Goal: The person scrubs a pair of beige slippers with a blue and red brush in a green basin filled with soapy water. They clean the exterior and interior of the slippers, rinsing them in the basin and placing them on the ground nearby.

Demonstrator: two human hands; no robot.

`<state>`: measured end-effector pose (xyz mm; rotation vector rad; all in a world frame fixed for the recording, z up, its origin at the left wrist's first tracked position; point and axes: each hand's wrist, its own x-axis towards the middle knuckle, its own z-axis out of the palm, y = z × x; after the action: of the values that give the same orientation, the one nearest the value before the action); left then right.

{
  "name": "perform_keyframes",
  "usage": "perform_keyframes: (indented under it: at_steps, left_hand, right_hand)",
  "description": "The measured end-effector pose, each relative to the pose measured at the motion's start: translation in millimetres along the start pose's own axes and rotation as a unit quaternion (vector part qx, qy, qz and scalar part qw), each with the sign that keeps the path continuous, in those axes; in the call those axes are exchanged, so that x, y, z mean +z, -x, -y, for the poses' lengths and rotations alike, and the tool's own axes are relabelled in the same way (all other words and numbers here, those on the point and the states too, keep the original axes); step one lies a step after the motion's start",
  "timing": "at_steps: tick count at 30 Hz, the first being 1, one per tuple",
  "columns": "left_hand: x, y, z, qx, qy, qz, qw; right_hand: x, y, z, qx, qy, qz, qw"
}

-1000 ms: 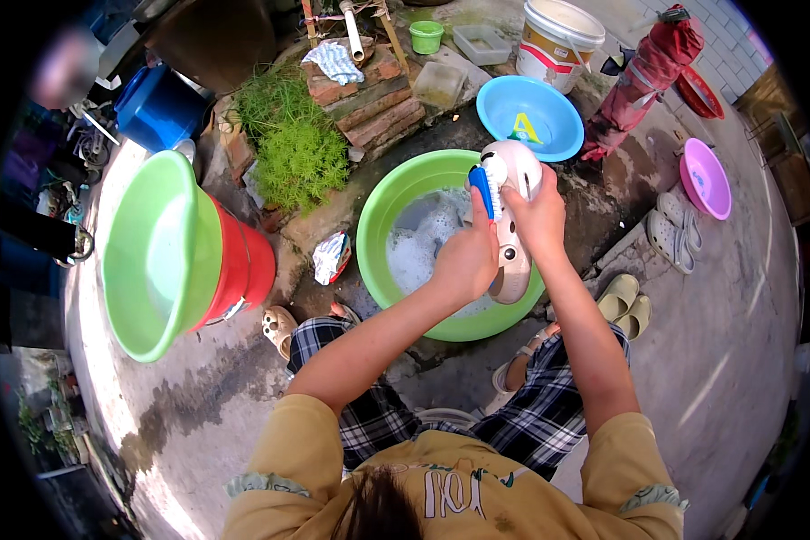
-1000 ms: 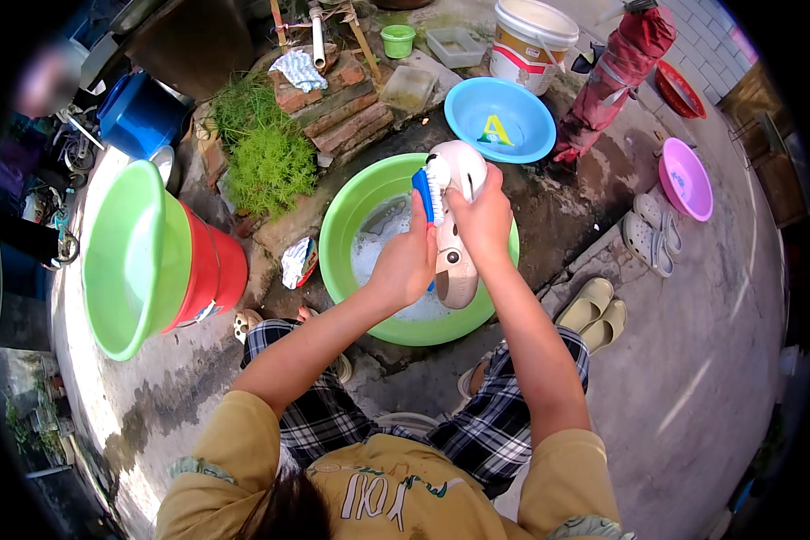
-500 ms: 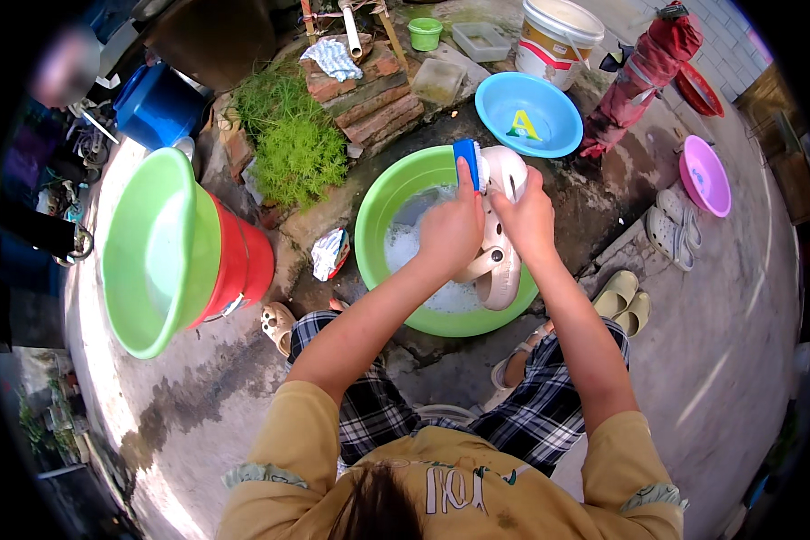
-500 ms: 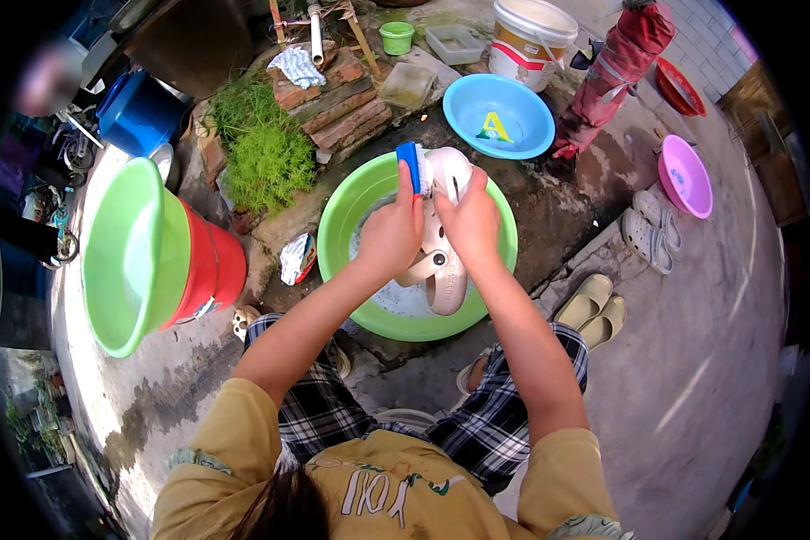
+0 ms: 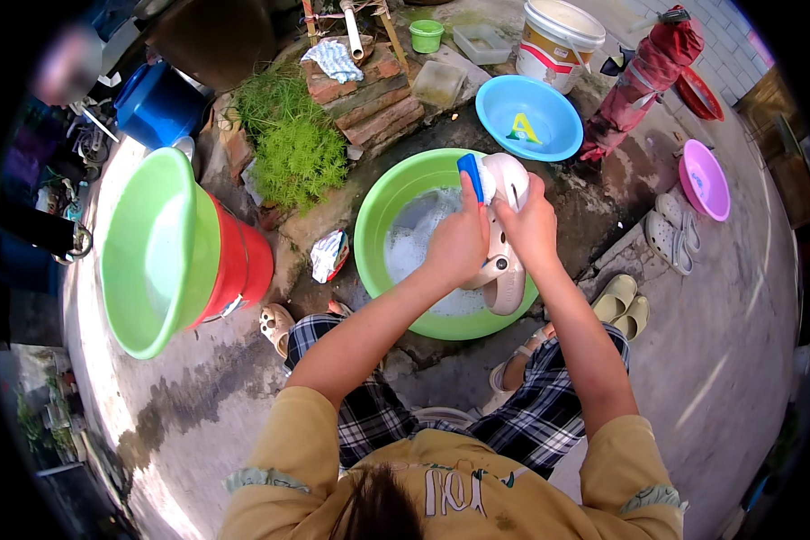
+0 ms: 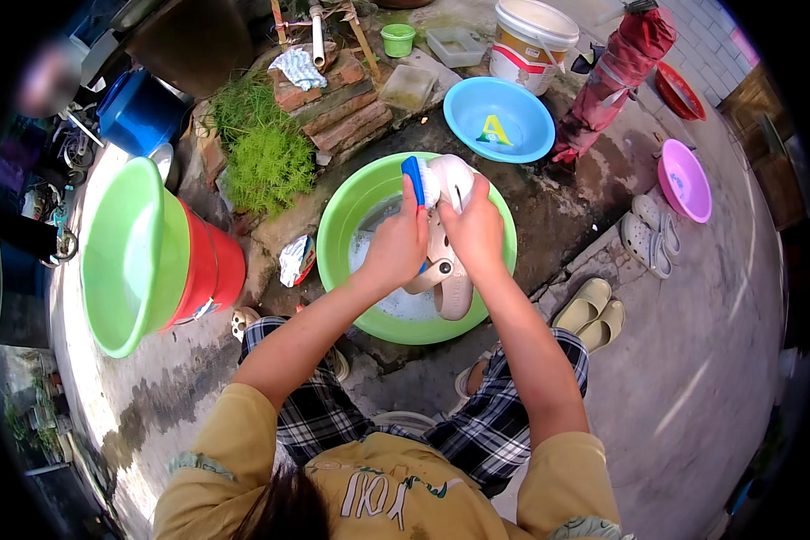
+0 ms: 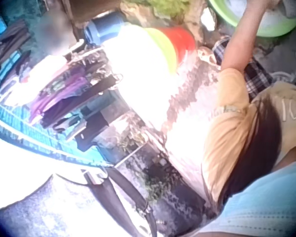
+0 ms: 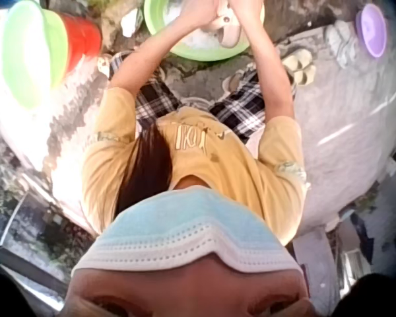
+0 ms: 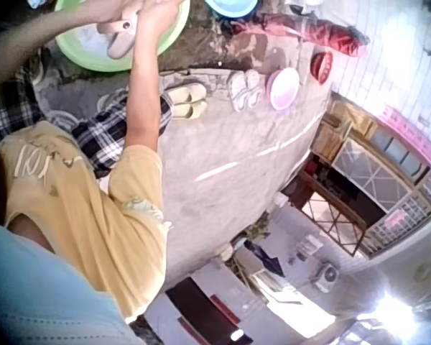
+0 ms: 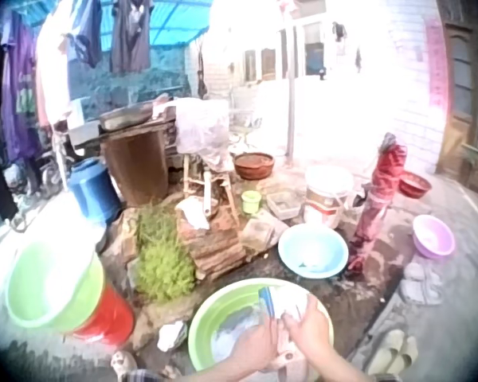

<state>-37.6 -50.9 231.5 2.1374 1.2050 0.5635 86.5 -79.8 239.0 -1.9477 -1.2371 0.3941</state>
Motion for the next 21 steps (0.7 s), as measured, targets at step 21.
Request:
perform_keyframes:
  at_steps: [21]
  left_hand:
    - [4, -9, 7, 0.031, -0.027, -0.026, 0.999]
  right_hand:
    - [5, -1, -6, -0.035, 0.091, -0.006, 0.995]
